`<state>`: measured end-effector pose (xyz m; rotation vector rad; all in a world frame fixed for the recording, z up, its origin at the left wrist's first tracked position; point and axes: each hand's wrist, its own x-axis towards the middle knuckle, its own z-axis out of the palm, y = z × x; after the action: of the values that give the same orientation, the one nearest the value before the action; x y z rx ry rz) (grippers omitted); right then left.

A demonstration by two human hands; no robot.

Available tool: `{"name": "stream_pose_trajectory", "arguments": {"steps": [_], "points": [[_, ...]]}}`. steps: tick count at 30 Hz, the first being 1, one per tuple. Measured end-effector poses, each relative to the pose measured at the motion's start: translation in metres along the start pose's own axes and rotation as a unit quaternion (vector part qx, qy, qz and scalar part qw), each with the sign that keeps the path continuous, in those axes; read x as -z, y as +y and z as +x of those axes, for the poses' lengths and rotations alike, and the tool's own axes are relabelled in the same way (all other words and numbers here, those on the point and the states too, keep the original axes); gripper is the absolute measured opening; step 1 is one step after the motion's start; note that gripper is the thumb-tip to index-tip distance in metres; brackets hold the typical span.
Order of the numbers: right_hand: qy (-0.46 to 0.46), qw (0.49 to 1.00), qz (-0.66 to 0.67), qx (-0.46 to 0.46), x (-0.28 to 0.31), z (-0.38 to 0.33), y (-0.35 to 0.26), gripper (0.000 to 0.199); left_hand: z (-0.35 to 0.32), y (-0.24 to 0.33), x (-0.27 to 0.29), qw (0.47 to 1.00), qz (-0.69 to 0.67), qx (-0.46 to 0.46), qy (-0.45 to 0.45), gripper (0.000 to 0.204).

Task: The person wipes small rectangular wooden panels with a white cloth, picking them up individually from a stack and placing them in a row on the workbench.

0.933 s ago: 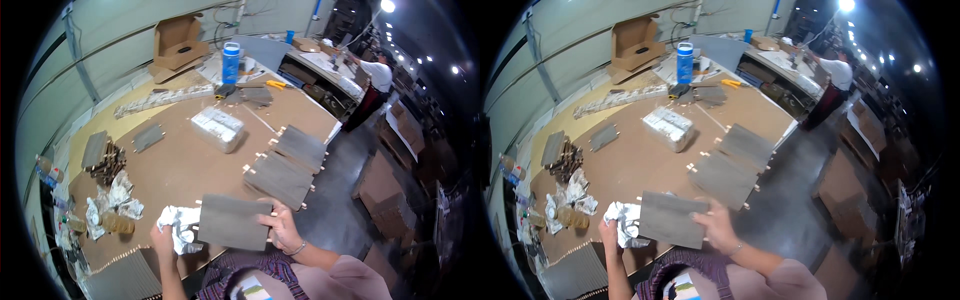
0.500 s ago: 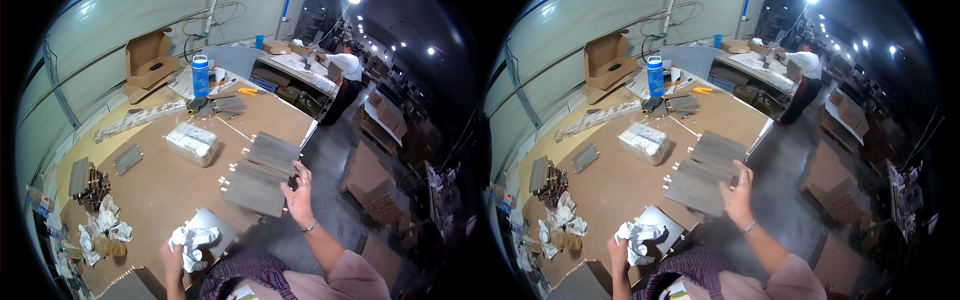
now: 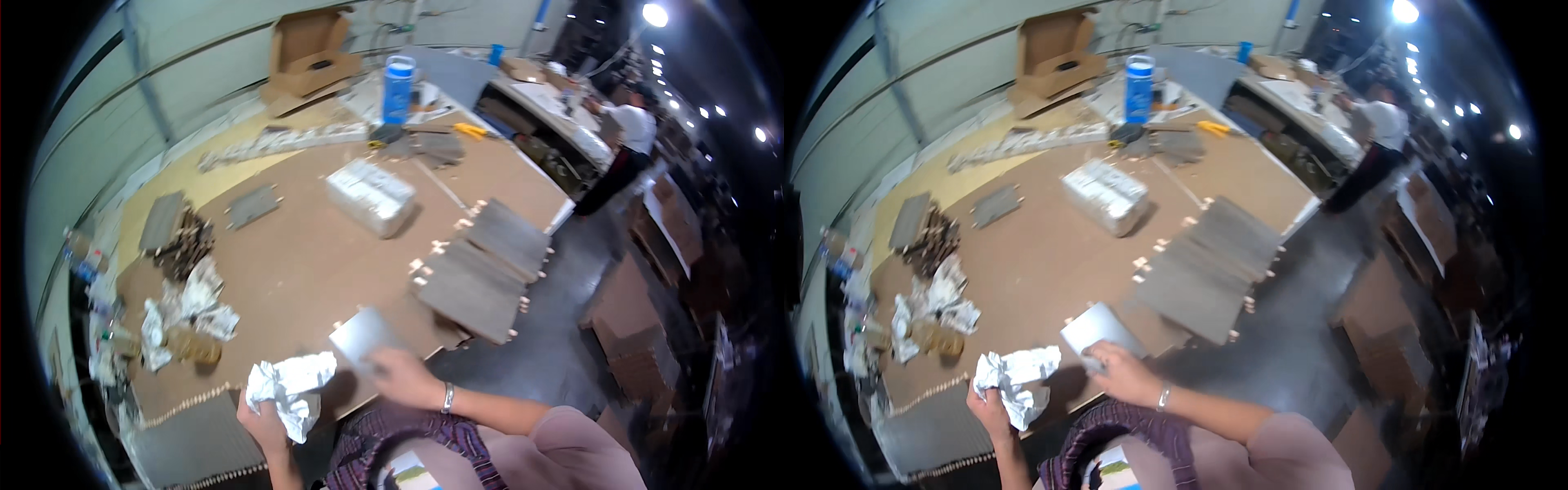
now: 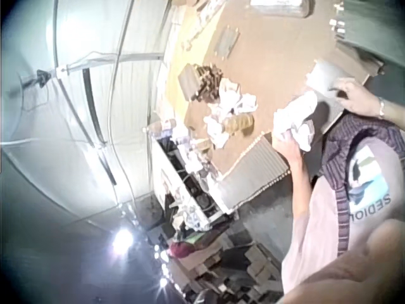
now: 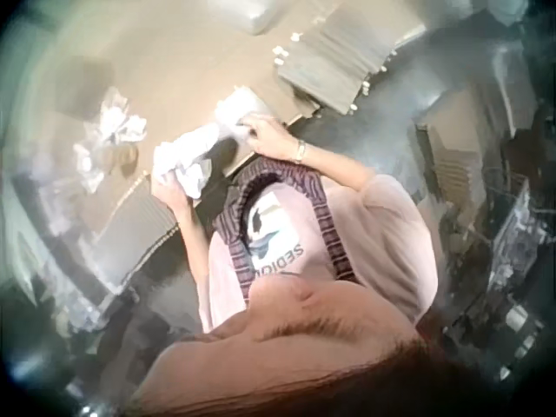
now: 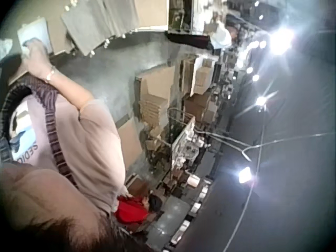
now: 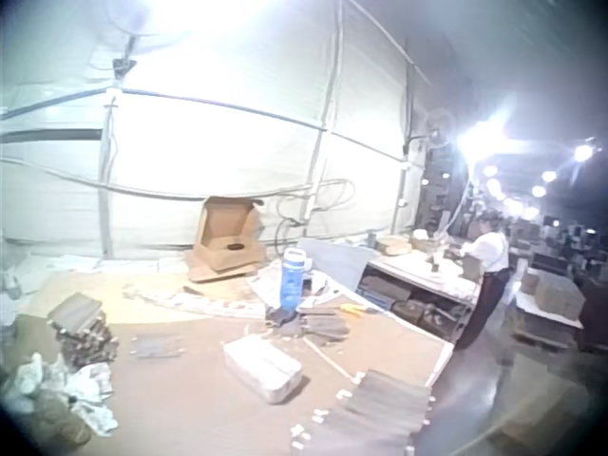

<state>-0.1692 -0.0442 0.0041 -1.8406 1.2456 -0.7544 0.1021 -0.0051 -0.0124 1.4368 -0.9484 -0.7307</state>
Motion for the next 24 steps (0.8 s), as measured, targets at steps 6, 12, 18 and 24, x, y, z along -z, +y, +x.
{"name": "stream_pose_trajectory", "arguments": {"steps": [6,12,18,24], "points": [[-0.034,0.999,-0.018,0.031,-0.026,0.006,0.026,0.038,-0.028,0.008,0.028,0.996,0.009,0.036,0.084,0.014],[-0.021,0.996,-0.076,0.040,-0.047,0.025,0.029,0.054,-0.061,0.010,-0.015,0.994,0.036,0.087,0.053,0.017],[0.083,0.992,-0.073,-0.058,-0.021,0.031,0.089,0.075,-0.054,-0.024,-0.079,0.960,0.022,0.242,-0.139,0.041],[0.049,0.976,0.084,-0.193,-0.028,0.015,0.125,0.073,-0.034,-0.020,-0.141,0.933,0.090,0.268,-0.223,0.056]]}}
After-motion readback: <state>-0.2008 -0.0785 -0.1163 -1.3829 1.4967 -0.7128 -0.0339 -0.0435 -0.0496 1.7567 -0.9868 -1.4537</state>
